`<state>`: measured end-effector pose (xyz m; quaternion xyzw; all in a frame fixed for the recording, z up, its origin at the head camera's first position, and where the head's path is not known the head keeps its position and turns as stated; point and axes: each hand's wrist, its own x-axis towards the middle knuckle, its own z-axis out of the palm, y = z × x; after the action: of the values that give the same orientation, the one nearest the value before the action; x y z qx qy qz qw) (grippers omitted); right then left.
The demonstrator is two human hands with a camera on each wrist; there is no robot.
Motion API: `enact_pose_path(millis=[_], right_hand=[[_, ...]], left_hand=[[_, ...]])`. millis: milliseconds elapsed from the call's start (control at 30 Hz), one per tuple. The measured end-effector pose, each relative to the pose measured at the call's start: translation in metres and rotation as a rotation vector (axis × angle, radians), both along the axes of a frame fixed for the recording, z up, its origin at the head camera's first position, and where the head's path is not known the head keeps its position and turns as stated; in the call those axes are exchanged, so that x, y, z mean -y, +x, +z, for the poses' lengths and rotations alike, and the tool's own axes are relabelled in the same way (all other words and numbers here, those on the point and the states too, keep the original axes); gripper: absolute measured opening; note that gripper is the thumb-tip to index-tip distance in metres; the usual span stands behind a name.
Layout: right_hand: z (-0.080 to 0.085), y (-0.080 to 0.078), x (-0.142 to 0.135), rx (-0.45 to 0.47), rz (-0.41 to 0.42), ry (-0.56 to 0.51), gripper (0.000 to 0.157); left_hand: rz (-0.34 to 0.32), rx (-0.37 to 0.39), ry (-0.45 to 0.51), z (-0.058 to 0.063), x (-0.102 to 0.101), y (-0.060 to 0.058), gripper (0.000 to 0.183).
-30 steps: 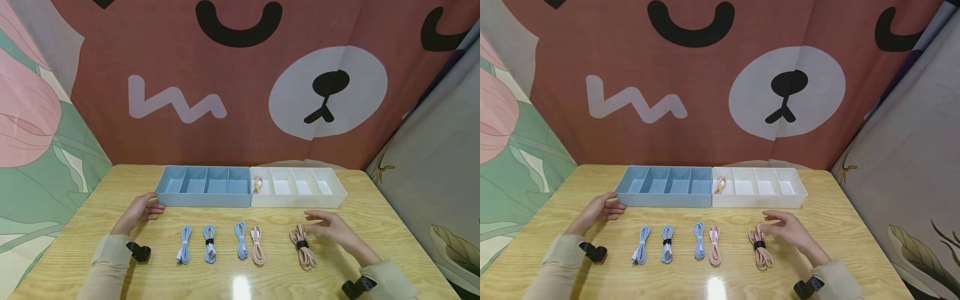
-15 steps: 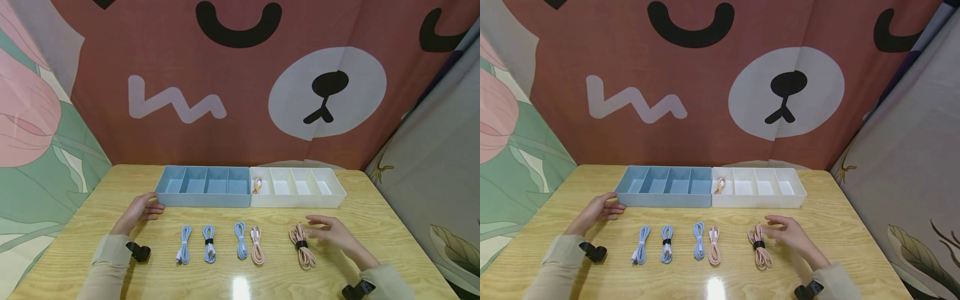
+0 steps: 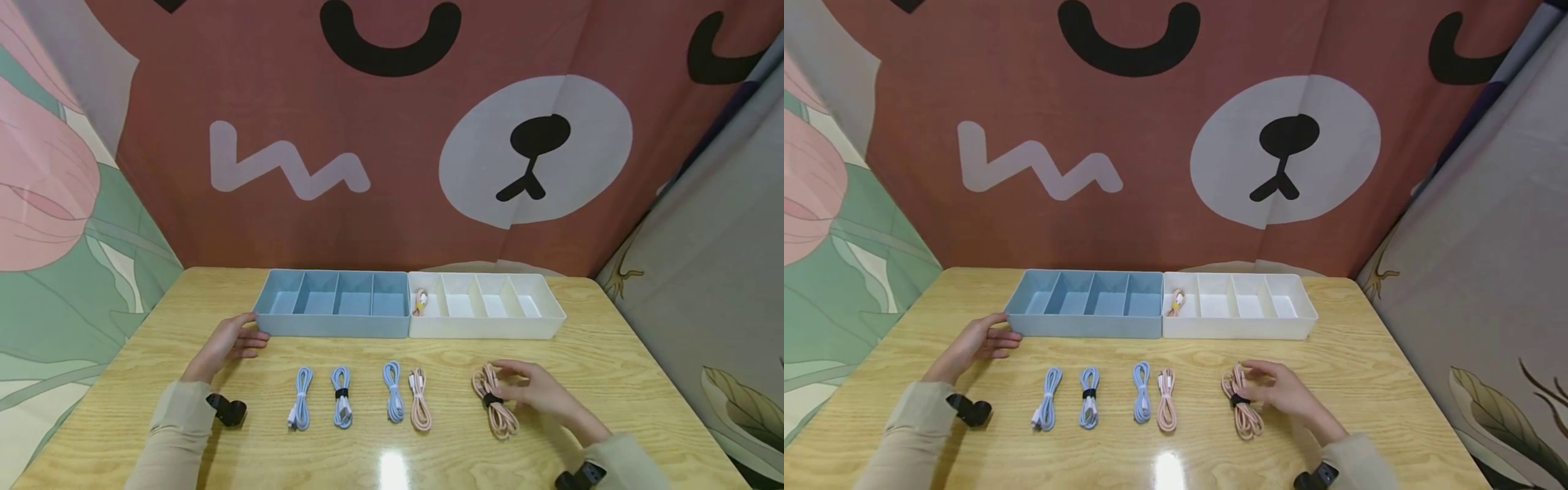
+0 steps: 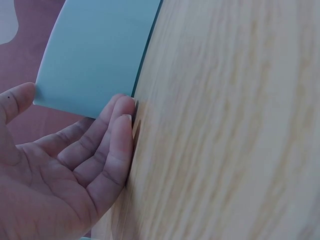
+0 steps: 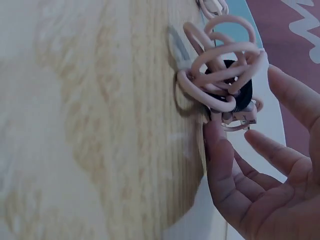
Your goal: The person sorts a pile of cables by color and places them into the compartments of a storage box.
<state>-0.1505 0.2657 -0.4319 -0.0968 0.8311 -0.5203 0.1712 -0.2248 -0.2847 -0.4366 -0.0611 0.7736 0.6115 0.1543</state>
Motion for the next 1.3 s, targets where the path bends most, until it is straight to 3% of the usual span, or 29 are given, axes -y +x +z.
enact_pose_path(millis=[200, 400, 600, 800, 1133, 1300], right_hand=[[0.000, 0.000, 0.005, -0.018, 0.015, 0.002, 0.071], [0.003, -0.002, 0.011, -0.031, 0.017, 0.033, 0.084], [0.004, -0.002, 0.015, -0.036, -0.004, 0.084, 0.081], [0.005, 0.000, 0.019, -0.017, -0.072, 0.124, 0.078], [0.002, 0.002, 0.016, 0.017, -0.055, 0.028, 0.077], [0.004, 0.002, 0.015, 0.025, -0.066, 0.020, 0.077]], left_hand=[[0.005, -0.004, -0.012, 0.004, -0.002, 0.002, 0.071], [0.019, 0.010, 0.012, 0.000, 0.001, -0.001, 0.073], [0.016, -0.009, -0.007, 0.004, -0.002, 0.001, 0.073], [0.035, -0.010, 0.018, -0.011, 0.005, -0.007, 0.084], [-0.017, -0.027, -0.003, 0.002, -0.001, 0.003, 0.072], [0.007, -0.014, -0.002, 0.002, -0.001, 0.003, 0.073]])
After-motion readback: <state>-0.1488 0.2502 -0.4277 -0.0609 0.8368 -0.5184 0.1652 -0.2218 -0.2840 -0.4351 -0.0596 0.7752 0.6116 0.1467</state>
